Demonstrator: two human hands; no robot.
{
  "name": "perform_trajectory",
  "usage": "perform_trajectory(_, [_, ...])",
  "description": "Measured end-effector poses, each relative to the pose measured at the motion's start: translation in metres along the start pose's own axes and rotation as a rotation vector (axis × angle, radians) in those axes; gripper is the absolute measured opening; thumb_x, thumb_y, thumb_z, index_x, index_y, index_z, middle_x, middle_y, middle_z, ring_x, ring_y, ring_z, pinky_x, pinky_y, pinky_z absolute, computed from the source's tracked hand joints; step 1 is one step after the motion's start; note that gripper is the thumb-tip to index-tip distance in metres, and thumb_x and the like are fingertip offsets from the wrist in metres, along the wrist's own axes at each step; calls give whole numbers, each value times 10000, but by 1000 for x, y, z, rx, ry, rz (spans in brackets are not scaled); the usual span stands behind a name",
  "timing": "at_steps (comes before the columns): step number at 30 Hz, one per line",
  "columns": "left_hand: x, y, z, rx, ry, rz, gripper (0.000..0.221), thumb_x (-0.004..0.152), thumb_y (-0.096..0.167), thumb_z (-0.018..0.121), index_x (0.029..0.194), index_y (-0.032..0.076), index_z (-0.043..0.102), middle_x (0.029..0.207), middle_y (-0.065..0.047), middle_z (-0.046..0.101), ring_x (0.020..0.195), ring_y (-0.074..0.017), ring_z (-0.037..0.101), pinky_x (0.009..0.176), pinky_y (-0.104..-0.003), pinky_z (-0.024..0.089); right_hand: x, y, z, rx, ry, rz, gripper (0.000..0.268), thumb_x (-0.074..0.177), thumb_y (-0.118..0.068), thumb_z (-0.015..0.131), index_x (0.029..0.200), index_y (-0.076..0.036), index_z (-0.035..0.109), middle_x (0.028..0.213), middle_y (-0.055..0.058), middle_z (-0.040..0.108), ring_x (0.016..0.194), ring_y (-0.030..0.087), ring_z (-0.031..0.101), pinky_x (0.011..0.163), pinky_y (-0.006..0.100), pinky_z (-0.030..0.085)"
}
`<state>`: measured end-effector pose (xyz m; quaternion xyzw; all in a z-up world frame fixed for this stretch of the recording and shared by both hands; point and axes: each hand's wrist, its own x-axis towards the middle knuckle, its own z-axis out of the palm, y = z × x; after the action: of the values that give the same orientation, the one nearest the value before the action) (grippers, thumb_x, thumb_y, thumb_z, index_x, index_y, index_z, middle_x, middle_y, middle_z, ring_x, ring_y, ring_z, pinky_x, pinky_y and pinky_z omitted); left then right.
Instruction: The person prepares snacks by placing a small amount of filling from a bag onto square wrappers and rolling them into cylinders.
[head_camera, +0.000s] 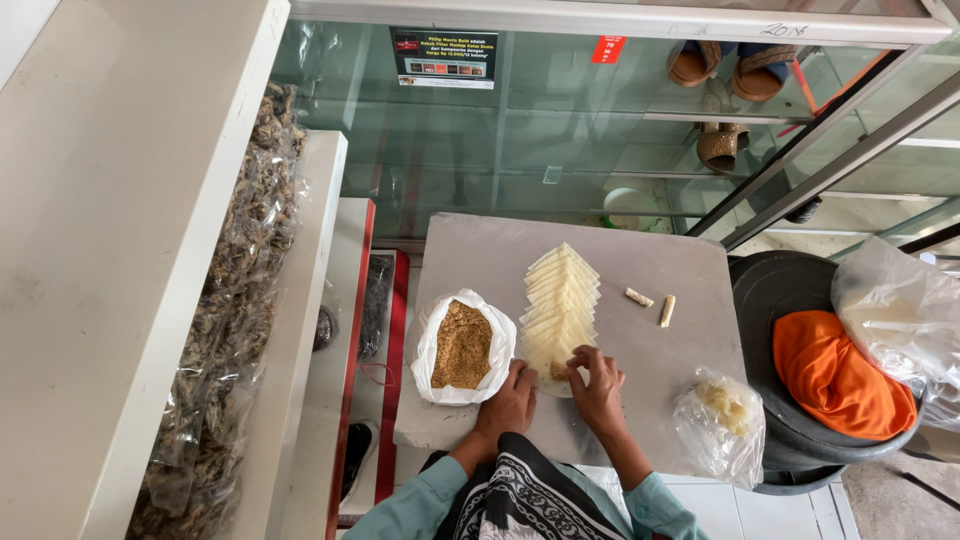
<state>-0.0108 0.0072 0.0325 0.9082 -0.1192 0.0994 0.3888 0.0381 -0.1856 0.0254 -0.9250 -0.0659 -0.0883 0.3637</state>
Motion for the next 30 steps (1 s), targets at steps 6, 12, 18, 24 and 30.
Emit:
perform_trajectory(6, [8, 3, 2, 252, 5, 18, 296, 874, 181, 658, 1094, -6, 593, 1144, -203, 523, 1134, -436, 520, 940, -550, 430, -10, 8, -17, -134, 10, 90, 420, 867, -176, 719, 1267, -158, 593, 993, -16, 765, 1043, 245, 645, 956, 471, 377])
perform_trajectory(12, [10, -6, 17, 269, -63, -58, 117, 903, 133, 619, 971, 48, 576, 1081, -175, 529, 1075, -405, 545, 912, -536, 448, -23, 5, -17, -245, 14, 65, 440, 842, -194, 730, 1261, -167, 596, 994, 1, 745, 1048, 267, 636, 947, 474, 389])
perform_trajectory(18, [10, -10, 29, 144, -25, -75, 153, 926, 136, 619, 1046, 50, 582, 1035, -169, 556, 1027, -385, 563, 889, -510, 458, -18, 9, -15, -234, -30, 153, 385, 867, -186, 719, 1234, -166, 604, 927, -2, 746, 1028, 278, 641, 947, 481, 387])
perform_trajectory(24, [11, -6, 27, -129, 77, -204, 380, 907, 162, 687, 1237, 37, 547, 1013, -170, 625, 932, -354, 620, 821, -470, 494, -17, 0, -17, -255, -43, 132, 369, 865, -145, 675, 1225, -155, 598, 915, 18, 724, 968, 280, 663, 913, 486, 408])
perform_trajectory(30, [9, -12, 33, -217, 88, -216, 399, 876, 102, 716, 1247, 60, 575, 958, -141, 642, 888, -326, 636, 785, -443, 512, -20, -6, -20, -174, -27, 74, 313, 890, -118, 648, 1200, -120, 601, 991, 107, 690, 898, 295, 686, 875, 458, 456])
